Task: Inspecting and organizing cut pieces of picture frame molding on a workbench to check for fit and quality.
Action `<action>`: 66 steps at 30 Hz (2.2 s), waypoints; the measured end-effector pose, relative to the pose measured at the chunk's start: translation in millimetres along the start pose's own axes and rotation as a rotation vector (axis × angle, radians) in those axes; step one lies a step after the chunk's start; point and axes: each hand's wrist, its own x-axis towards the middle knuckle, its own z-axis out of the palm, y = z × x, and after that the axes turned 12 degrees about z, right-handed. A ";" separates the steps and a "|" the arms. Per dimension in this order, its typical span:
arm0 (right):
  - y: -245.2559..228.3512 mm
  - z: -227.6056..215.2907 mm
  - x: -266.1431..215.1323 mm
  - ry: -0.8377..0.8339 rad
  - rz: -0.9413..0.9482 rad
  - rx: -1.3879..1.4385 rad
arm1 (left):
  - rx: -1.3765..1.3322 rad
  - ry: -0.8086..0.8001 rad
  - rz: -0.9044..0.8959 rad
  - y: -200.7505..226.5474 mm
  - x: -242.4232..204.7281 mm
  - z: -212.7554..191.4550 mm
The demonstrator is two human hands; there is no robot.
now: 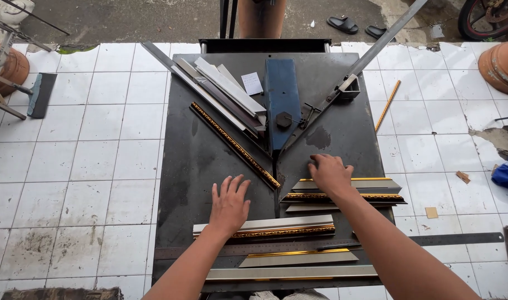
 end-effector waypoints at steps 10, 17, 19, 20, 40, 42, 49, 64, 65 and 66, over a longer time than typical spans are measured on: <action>14.0 -8.9 15.6 -0.094 0.063 -0.142 | 0.106 -0.206 0.056 4.6 38.9 -13.4; 14.2 -8.4 12.3 -0.122 0.041 -0.216 | 0.129 -0.252 0.014 -5.1 55.0 -12.8; 15.7 -7.0 14.2 -0.131 0.037 -0.225 | 0.132 -0.251 0.006 -7.9 59.1 -10.0; 15.8 -6.4 15.7 -0.135 0.038 -0.237 | 0.123 -0.251 0.011 -9.1 60.9 -8.1; 14.1 -8.0 19.3 -0.170 0.027 -0.308 | 0.139 -0.235 0.115 -14.4 57.7 -14.5; 15.8 -5.8 22.5 -0.192 0.030 -0.315 | 0.023 -0.179 0.004 -13.7 57.7 -20.8; 12.6 -10.4 19.0 -0.205 0.021 -0.334 | 0.028 -0.247 0.007 -20.0 60.5 -13.2; 14.3 -6.0 23.1 -0.213 0.033 -0.328 | 0.086 -0.300 0.065 -23.0 62.9 -16.4; 14.4 -6.6 22.0 -0.213 0.032 -0.330 | 0.112 -0.305 0.083 -24.2 62.9 -14.0; 14.6 -7.1 20.9 -0.212 0.032 -0.331 | 0.137 -0.311 0.100 -25.4 62.9 -11.5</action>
